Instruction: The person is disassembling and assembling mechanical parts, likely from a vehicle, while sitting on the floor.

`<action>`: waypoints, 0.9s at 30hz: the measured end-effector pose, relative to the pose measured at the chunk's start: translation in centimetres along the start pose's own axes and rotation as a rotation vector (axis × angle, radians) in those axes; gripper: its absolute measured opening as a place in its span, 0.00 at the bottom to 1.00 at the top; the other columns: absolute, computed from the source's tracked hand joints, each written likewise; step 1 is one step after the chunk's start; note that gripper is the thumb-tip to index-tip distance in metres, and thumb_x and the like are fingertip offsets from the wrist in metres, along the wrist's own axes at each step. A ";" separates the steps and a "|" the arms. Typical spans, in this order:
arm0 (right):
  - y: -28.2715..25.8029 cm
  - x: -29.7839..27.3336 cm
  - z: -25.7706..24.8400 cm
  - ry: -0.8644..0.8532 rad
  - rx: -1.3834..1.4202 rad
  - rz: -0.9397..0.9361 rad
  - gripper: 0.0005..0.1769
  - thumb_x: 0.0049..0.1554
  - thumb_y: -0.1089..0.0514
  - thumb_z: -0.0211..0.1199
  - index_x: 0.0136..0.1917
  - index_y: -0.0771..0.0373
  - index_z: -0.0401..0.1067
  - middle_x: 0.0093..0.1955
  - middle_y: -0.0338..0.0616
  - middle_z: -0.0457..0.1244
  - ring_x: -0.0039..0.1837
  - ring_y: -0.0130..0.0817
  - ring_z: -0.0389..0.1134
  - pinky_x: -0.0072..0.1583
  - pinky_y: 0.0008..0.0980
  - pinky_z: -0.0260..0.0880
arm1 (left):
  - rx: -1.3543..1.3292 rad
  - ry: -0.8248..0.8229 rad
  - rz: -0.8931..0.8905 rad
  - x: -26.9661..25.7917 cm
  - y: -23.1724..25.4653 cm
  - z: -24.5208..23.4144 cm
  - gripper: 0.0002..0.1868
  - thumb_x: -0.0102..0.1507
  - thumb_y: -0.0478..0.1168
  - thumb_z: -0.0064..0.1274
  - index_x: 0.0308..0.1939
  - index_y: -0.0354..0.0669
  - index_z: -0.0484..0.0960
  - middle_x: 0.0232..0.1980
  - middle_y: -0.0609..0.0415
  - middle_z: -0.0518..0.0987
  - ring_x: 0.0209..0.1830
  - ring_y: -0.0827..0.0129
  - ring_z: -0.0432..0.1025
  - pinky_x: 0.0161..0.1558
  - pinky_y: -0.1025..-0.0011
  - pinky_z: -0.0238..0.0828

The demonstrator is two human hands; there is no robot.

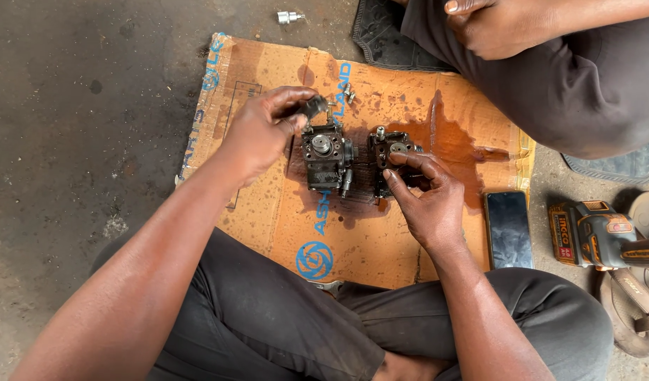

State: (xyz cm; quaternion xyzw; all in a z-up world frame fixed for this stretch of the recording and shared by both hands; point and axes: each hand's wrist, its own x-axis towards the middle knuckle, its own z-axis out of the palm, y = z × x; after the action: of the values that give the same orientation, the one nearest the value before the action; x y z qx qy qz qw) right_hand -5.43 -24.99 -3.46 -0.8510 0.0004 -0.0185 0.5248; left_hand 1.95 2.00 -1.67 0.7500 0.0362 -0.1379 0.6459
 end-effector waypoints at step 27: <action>0.2 0.1 -0.1 0.006 0.016 -0.050 0.14 0.58 0.61 0.71 0.58 0.62 0.78 0.57 0.40 0.70 0.54 0.25 0.73 0.57 0.27 0.75 | 0.766 0.020 0.496 -2.0 -1.3 2.4 0.24 0.59 0.29 0.62 0.58 0.47 0.80 0.56 0.52 0.76 0.58 0.56 0.72 0.58 0.59 0.71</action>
State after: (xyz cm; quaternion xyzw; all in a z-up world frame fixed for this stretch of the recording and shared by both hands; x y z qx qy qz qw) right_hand -5.38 -25.19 -3.62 -0.8464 -0.0194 -0.0341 0.5311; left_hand -0.67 0.10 -2.76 0.9221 -0.1920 0.0248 0.3352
